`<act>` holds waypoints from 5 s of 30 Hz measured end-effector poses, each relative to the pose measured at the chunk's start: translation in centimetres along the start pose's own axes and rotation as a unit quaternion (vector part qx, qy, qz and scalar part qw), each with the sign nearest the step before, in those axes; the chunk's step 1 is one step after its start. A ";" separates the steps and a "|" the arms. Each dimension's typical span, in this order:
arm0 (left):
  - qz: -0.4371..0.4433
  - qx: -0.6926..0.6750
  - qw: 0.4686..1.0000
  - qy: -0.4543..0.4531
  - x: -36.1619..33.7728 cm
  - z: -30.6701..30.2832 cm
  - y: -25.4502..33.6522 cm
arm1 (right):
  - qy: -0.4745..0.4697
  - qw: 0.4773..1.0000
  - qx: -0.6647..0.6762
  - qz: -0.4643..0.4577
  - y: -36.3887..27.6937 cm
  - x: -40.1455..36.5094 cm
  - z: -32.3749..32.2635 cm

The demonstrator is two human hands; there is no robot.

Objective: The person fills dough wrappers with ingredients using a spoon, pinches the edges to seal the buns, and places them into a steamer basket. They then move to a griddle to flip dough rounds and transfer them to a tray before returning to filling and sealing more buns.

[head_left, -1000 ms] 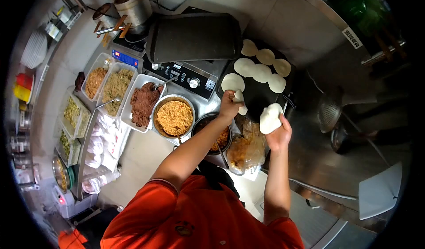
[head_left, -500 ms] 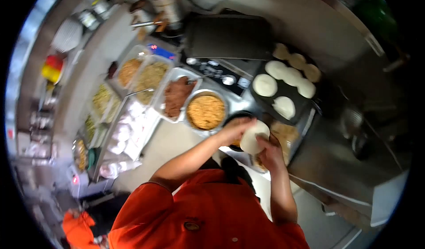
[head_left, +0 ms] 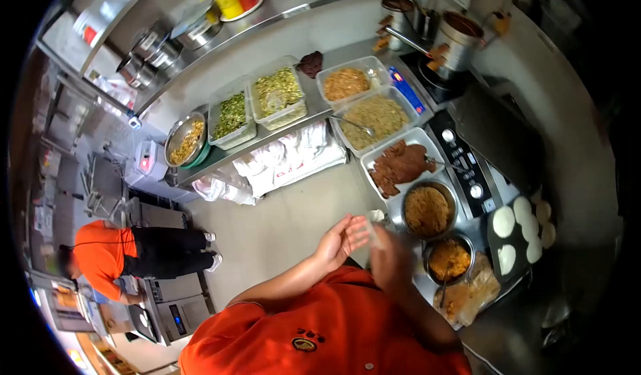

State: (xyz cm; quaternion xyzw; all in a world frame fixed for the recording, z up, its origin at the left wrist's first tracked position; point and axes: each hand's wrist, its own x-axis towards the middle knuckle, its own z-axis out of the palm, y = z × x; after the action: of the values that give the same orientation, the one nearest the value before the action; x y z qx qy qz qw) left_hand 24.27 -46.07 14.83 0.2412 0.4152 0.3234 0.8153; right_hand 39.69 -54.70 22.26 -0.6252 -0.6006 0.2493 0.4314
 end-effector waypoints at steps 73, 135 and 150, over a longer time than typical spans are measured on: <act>0.078 -0.187 0.961 0.190 19.4 -32.5 39.1 | -0.281 0.949 0.118 -0.081 -7.7 47.3 39.2; 0.147 -0.422 0.889 0.096 38.9 -28.2 44.0 | -0.217 0.962 -0.116 -0.119 3.2 58.6 34.2; 0.151 -0.388 0.907 0.070 35.2 -26.5 45.7 | -0.361 0.728 0.400 0.425 2.9 57.4 33.4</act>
State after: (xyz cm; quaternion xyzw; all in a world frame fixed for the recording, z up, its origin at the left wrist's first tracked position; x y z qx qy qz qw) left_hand 2.90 13.67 12.49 -0.0575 0.2719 0.5941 0.7549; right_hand 22.30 9.04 14.87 -0.4477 -0.2274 0.8305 0.2410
